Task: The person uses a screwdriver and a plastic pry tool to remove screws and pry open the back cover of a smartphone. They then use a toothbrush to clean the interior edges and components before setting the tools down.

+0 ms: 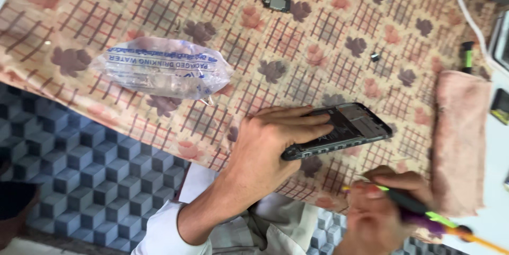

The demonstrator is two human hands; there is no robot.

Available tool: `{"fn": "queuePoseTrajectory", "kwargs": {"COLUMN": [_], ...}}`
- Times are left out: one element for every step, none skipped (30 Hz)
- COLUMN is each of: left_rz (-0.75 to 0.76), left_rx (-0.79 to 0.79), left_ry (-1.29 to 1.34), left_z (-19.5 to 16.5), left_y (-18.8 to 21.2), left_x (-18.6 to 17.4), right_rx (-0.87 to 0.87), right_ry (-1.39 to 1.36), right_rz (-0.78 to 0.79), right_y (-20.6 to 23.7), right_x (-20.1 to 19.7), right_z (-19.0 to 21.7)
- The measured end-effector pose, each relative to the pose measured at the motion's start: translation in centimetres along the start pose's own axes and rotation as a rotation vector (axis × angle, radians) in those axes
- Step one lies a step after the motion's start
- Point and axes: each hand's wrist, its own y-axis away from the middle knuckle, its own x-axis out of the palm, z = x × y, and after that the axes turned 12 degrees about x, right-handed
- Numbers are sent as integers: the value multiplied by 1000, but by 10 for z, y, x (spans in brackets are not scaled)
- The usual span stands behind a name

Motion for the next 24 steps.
{"fn": "queuePoseTrajectory", "kwargs": {"left_rz": [10, 20, 22, 23, 22, 29, 35, 40, 43, 45, 46, 45, 44, 44, 46, 50, 53, 51, 48, 44, 45, 46, 47, 47], "left_rx": [5, 10, 14, 20, 27, 24, 21, 19, 12, 6, -2, -3, -3, -2, -3, -2, -1, -7, -13, -19, -21, -21, -21, -17], "left_ry": [-10, -19, -23, -27, -29, -30, -29, -28, -26, -24, -19, -21, -22, -22, -21, -20, -20, -18, -16, -13, -13, -12, -11, -21], "left_z": [0, 0, 0, 0, 1, 0, 0, 0, 0, 0, 0, 0, 0, 0, 1, 1, 1, 1, 0, 0, 0, 0, 0, 0], "left_y": [0, 0, 1, 0, 0, 1, 1, 2, 2, 2, 2, 3, 3, 3, 4, 4, 5, 6, 6, 6, 6, 6, 6, 6], "left_x": [0, 0, 0, 0, -1, -1, -2, -2, -2, -2, -1, -1, -1, 0, 0, 0, 0, 0, 1, 1, 1, 1, 1, 2], "right_rx": [81, 22, -35, -75, -117, -142, -154, -167, -165, -151, -137, -109, -86, -62, -45, -23, -1, 27, 40, 53, 51, 49, 46, 45], "right_ry": [-52, 42, 135, 213, 290, 353, 390, 426, 436, 437, 438, 432, 423, 414, 401, 378, 355, 321, 315, 309, 330, 346, 361, 370], "right_rz": [-55, -30, -3, 7, 14, 2, 5, 8, 25, 33, 42, 40, 33, 26, 15, 3, -9, -18, -15, -12, 3, 5, 6, -8], "right_y": [10, 18, 23, 26, 26, 26, 25, 23, 21, 21, 20, 21, 21, 22, 24, 24, 26, 25, 26, 25, 26, 24, 24, 23], "right_x": [7, 15, 23, 31, 39, 46, 51, 56, 59, 61, 61, 60, 59, 57, 55, 52, 50, 49, 48, 47, 47, 48, 48, 49], "right_z": [-12, -21, -27, -31, -33, -32, -31, -29, -27, -25, -24, -23, -24, -25, -26, -27, -28, -29, -29, -29, -28, -27, -26, -26]}}
